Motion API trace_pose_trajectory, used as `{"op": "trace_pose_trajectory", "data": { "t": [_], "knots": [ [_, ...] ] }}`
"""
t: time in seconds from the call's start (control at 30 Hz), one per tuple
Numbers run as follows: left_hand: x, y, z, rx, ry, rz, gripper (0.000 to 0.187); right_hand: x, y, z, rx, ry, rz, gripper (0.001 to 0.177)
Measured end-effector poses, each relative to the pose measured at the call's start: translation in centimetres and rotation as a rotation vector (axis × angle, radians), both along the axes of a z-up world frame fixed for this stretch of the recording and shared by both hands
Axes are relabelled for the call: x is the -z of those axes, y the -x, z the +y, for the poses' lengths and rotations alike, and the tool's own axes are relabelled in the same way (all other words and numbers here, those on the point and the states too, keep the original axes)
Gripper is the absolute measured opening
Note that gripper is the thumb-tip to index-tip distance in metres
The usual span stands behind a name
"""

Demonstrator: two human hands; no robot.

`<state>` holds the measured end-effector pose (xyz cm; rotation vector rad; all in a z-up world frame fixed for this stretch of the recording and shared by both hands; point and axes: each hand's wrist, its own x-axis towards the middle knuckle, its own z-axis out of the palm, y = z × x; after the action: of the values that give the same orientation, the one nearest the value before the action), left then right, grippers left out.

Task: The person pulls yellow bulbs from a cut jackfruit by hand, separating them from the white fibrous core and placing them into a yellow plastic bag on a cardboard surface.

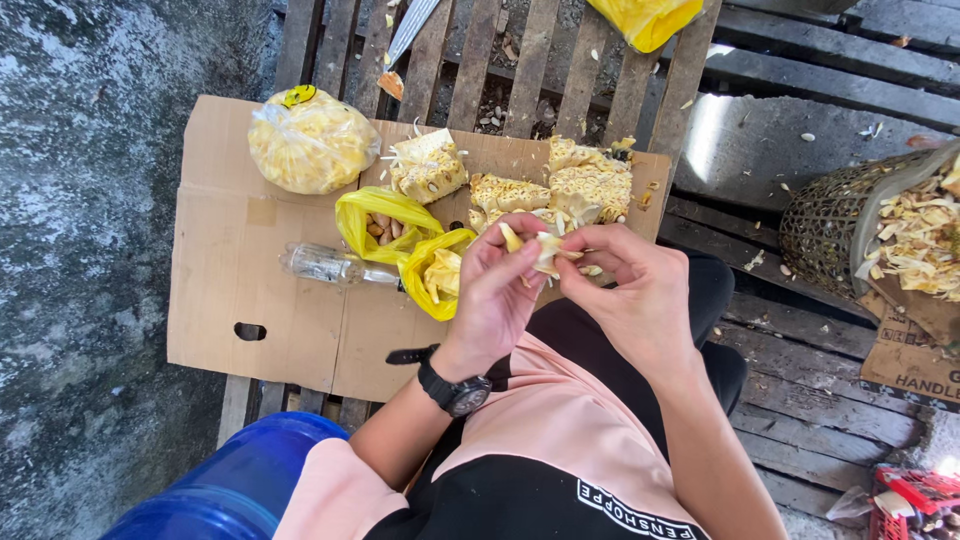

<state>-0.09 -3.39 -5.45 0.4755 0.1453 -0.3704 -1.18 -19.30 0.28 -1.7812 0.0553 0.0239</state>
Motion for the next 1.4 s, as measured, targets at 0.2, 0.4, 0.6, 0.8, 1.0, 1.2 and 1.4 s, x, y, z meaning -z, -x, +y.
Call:
{"op": "trace_pose_trajectory", "data": {
  "t": [0.2,0.4,0.6,0.8,1.0,1.2,1.4],
  "knots": [
    [0.3,-0.9,0.6,0.135,0.432,0.210,0.023,1.6,0.2,-1.8,-0.052,-0.389,-0.009,0.022],
    [-1.3,-1.9,0.9,0.152,-0.238,-0.057,0.018,0.7,0.0,-1.5,-0.028,-0.401,-0.060,0.023],
    [0.0,-2.0,0.8,0.130,-0.667,-0.344,0.012,0.2,-0.5,-1.7,-0.046,0.217,-0.248,0.017],
    [1.4,-1.9,0.4,-0.011,-0.292,-0.071,0.012,5.2,0.1,-2.7,0.064,-0.177,-0.047,0.013],
    [1.9,-3.4,2.5,-0.107,-0.314,-0.061,0.013,12.8,-0.9,-4.5,0.109,-0.114,0.048,0.015],
    [2.6,-3.1,2.3,0.074,-0.150,0.037,0.020,17.1,-1.3,-3.3,-0.019,0.273,0.057,0.016],
    [2.6,-2.6,2.2,0.087,-0.374,-0.136,0.030,10.2,-1.2,-2.1,-0.024,-0.236,0.195,0.020]
  ]
}}
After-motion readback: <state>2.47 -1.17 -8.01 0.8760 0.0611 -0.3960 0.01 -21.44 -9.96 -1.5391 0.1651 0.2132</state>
